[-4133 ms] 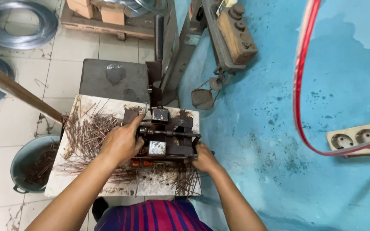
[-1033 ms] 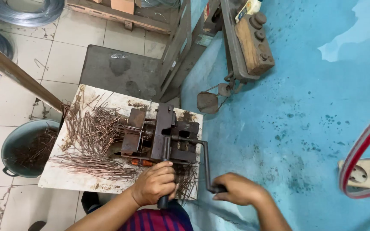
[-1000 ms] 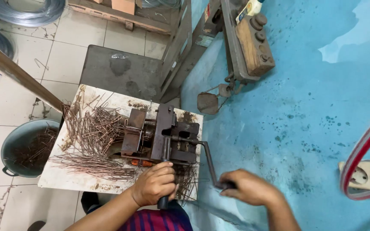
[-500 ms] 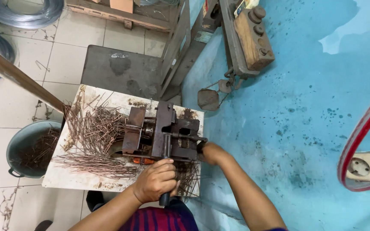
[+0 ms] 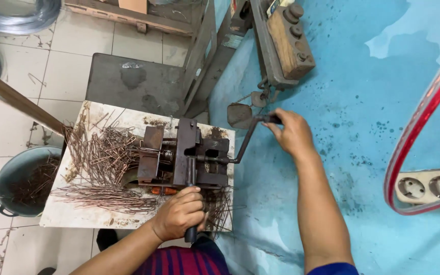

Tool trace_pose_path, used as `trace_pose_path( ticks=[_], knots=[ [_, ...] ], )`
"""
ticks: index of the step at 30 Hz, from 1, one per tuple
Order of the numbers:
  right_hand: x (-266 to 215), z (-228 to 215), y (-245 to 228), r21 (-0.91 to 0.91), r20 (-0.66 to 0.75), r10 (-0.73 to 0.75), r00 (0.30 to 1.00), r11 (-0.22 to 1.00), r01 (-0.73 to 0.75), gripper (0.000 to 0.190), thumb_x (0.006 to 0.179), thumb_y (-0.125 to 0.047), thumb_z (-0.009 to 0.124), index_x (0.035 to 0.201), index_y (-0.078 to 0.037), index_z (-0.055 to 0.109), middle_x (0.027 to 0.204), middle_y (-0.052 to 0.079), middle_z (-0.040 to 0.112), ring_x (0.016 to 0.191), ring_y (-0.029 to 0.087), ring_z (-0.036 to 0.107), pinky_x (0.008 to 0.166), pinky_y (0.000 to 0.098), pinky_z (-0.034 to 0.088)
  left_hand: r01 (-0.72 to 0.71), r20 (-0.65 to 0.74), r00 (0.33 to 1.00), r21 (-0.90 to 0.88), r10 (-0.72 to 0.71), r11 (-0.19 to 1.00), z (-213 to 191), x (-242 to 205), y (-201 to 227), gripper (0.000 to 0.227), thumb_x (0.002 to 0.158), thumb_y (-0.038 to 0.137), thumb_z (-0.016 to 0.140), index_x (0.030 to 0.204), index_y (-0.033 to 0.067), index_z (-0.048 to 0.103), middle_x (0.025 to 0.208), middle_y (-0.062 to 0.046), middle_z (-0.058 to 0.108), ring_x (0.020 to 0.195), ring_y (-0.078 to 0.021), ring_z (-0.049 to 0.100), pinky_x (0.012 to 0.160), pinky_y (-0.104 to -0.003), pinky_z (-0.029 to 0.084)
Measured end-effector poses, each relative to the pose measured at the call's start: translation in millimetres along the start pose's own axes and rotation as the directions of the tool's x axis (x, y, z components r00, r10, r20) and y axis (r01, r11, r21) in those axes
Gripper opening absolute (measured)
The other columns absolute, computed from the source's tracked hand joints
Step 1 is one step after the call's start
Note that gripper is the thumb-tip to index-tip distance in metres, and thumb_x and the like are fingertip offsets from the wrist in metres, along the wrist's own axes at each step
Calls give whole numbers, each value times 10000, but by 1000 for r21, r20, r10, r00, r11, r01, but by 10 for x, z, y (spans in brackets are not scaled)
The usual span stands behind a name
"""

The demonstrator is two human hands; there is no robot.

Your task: Operating a manual machine to process small wooden sticks

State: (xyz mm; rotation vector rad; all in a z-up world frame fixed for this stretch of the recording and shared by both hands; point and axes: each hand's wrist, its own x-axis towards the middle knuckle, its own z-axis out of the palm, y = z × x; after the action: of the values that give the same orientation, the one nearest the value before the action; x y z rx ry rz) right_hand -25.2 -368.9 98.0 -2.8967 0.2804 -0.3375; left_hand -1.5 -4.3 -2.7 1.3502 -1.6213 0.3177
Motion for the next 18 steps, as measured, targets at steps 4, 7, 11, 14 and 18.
trace_pose_path(
  ticks=[4,7,11,14,18],
  knots=[
    [322,648,126,-42,67,83,994,996,-80,271,895,-281,759,1093,-104,707,1077,156,733,950,401,669,675,527,509,-2,21,1000,7,2,1000,9,-25,-11,336,1006,157,615,697,77,508,728,-55,503,783,-271,576,1012,-468,493],
    [243,995,-133,-46,374,466,802,873,-486,402,919,-338,676,1304,-224,656,1320,91,649,1010,256,664,925,401,550,3,14,1000,-2,-3,1000,7,-26,8,354,1009,160,610,687,83,486,705,-47,479,774,-262,569,1010,-472,493],
    [-266,1716,-82,-74,607,417,676,877,-474,290,944,-297,658,1221,-216,694,1188,90,712,1045,273,679,886,398,541,-10,34,999,19,9,1000,-23,8,-22,329,1005,139,608,701,76,499,719,-49,478,759,-263,553,1011,-469,490],
    [-936,2025,-69,-40,714,317,624,909,-416,241,881,-217,641,1101,-160,719,1111,130,730,985,310,702,792,401,547,-9,71,997,20,7,1000,-70,54,4,297,991,145,633,722,70,532,734,-51,495,754,-264,544,1006,-473,487],
    [-1567,1673,-398,37,713,164,681,962,-271,375,896,-442,664,1101,-128,668,1080,136,735,956,354,683,746,443,502,-28,65,998,55,24,998,-188,269,-44,303,983,180,615,703,93,536,715,-44,541,693,-240,520,929,-455,504]
  ],
)
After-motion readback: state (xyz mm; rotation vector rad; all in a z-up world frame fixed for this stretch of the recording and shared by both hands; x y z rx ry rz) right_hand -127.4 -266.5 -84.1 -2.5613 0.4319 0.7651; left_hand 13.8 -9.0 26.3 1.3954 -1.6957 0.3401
